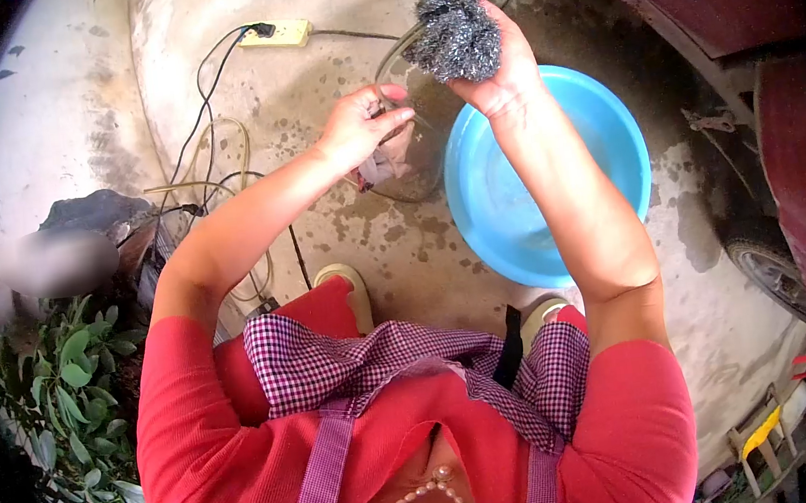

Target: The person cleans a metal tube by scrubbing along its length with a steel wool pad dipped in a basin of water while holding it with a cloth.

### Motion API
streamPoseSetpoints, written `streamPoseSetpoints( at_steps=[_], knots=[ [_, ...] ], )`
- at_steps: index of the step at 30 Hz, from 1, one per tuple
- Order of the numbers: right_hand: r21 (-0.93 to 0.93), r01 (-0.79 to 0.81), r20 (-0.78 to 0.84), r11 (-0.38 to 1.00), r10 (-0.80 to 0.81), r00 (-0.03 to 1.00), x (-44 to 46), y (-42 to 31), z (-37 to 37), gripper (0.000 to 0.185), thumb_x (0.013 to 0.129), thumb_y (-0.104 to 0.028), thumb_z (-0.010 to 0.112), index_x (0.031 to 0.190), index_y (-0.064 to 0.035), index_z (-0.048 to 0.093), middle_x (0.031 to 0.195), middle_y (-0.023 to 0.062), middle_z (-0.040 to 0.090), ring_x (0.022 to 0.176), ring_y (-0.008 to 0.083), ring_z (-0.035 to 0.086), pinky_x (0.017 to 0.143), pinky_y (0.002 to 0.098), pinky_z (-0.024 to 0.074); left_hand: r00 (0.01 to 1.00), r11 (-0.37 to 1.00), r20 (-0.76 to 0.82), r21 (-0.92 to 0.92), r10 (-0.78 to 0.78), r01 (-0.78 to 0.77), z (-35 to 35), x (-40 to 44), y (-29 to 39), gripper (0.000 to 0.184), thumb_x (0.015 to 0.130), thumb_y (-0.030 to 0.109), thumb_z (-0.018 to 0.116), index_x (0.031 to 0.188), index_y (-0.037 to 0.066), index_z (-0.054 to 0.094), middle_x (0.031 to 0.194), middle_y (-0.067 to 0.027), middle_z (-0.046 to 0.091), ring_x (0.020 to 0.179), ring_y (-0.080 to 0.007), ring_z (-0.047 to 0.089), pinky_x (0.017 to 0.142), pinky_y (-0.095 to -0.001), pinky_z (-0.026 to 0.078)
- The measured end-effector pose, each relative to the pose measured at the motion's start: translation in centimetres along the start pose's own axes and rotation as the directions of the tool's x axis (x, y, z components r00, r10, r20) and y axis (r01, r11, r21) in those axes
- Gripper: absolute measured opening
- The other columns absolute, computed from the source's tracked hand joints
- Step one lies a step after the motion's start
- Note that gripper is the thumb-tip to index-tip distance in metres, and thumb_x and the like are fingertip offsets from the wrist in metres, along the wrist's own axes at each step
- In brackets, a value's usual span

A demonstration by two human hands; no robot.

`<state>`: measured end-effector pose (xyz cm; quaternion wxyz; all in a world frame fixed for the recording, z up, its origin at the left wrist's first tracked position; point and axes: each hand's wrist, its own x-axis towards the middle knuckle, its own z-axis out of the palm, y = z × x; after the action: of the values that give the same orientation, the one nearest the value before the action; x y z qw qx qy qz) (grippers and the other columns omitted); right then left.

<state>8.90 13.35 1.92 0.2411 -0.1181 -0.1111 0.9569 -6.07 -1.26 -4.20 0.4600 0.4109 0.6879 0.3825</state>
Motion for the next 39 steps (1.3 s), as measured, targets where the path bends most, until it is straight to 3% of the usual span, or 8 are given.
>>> streamPoseSetpoints(
  at_steps=[5, 10, 13, 16, 19, 22, 30, 39],
  knots=[
    [-0.465, 0.087, -0.146, 0.881, -0.173, 0.974, -0.4, -1.1, 0.8, 0.026, 0.084, -0.023, 0.057, 0.101, -0.0029, 0.056, 0.094, 0.011, 0.063, 0.083, 0.0212, 0.062, 0.075, 0.0362, 0.0505, 0.999, 0.974, -0.043, -0.224, 0.024, -0.033, -0.8, -0.4, 0.2, 0.017, 0.084, 0.007, 0.06, 0.099, 0.002, 0.054, 0.089, -0.0034, 0.059, 0.082, -0.0114, 0.058, 0.076, -0.0245, 0.046],
    [-0.981, -0.192, -0.194, 0.039, -0.067, 0.979, -3.4, -4.7, -4.6, 0.058, 0.07, -0.029, 0.075, 0.115, -0.0006, 0.052, 0.096, 0.0134, 0.062, 0.088, 0.0222, 0.061, 0.082, 0.0318, 0.0469, 0.996, 0.989, -0.084, -0.148, -0.003, -0.01, -3.8, -1.9, 0.0, 0.016, 0.085, 0.002, 0.056, 0.099, 0.004, 0.048, 0.08, -0.0031, 0.056, 0.077, -0.0122, 0.059, 0.072, -0.0252, 0.046],
    [-0.715, -0.251, -0.318, -0.653, -0.017, 0.948, -4.5, -4.8, -11.3, 0.061, 0.069, -0.031, 0.074, 0.121, -0.0096, 0.049, 0.116, 0.0166, 0.053, 0.113, 0.0275, 0.047, 0.093, 0.0372, 0.0397, 1.0, 0.984, -0.001, -0.18, 0.017, -0.017, -4.8, -2.0, -0.9, 0.01, 0.084, 0.005, 0.058, 0.092, 0.003, 0.053, 0.075, -0.0025, 0.057, 0.071, -0.0107, 0.057, 0.069, -0.0249, 0.045],
    [-0.449, -0.3, -0.136, -0.841, -0.267, 0.954, -6.5, -1.2, -15.4, 0.066, 0.072, -0.029, 0.07, 0.128, -0.011, 0.041, 0.128, 0.0162, 0.042, 0.12, 0.0299, 0.038, 0.093, 0.0415, 0.0393, 0.996, 0.997, 0.073, -0.052, -0.048, 0.052, -5.0, -2.1, 0.4, 0.01, 0.086, 0.01, 0.057, 0.092, 0.003, 0.058, 0.073, -0.0019, 0.056, 0.07, -0.01, 0.055, 0.068, -0.0243, 0.044],
    [-0.268, -0.143, -0.311, -0.953, -0.055, 0.949, -9.6, 3.5, -12.4, 0.068, 0.074, -0.028, 0.067, 0.132, -0.0155, 0.034, 0.135, 0.0135, 0.033, 0.124, 0.032, 0.031, 0.094, 0.0443, 0.039, 0.968, 0.994, 0.239, -0.063, -0.072, 0.09, -5.4, -1.6, 0.3, 0.017, 0.089, 0.016, 0.054, 0.098, 0.003, 0.06, 0.074, -0.0016, 0.056, 0.073, -0.0093, 0.052, 0.072, -0.023, 0.042],
    [-0.378, -0.088, -0.287, -0.922, 0.026, 0.957, -9.1, 1.8, -15.5, 0.076, 0.066, -0.023, 0.073, 0.131, -0.0192, 0.035, 0.133, 0.0157, 0.035, 0.123, 0.037, 0.033, 0.099, 0.0423, 0.0348, 0.909, 0.964, 0.397, -0.17, -0.125, 0.206, -5.5, -1.8, 1.4, 0.022, 0.091, 0.018, 0.051, 0.104, 0.004, 0.059, 0.075, -0.0007, 0.054, 0.071, -0.0086, 0.049, 0.069, -0.0211, 0.041],
    [-0.881, -0.455, -0.468, -0.127, 0.098, 0.878, -7.9, -4.2, -11.6, 0.059, 0.071, -0.024, 0.071, 0.123, -0.0074, 0.048, 0.119, 0.0158, 0.052, 0.107, 0.0253, 0.052, 0.094, 0.0324, 0.039, 0.845, 0.883, 0.526, -0.344, -0.1, 0.319, -4.8, -1.6, 2.5, 0.026, 0.092, 0.016, 0.046, 0.113, 0.004, 0.055, 0.079, -0.0003, 0.054, 0.073, -0.0082, 0.05, 0.067, -0.0214, 0.043],
    [-0.601, -0.169, -0.187, 0.781, 0.068, 0.98, -7.4, -2.4, -3.6, 0.058, 0.078, -0.017, 0.066, 0.126, 0.0003, 0.04, 0.102, 0.0128, 0.061, 0.088, 0.0201, 0.061, 0.078, 0.0336, 0.0498, 0.811, 0.935, 0.57, -0.203, -0.13, 0.292, 1.3, 2.2, 5.3, 0.021, 0.091, 0.015, 0.047, 0.101, 0.001, 0.059, 0.079, -0.0023, 0.058, 0.075, -0.0105, 0.053, 0.07, -0.0223, 0.045]
  ],
)
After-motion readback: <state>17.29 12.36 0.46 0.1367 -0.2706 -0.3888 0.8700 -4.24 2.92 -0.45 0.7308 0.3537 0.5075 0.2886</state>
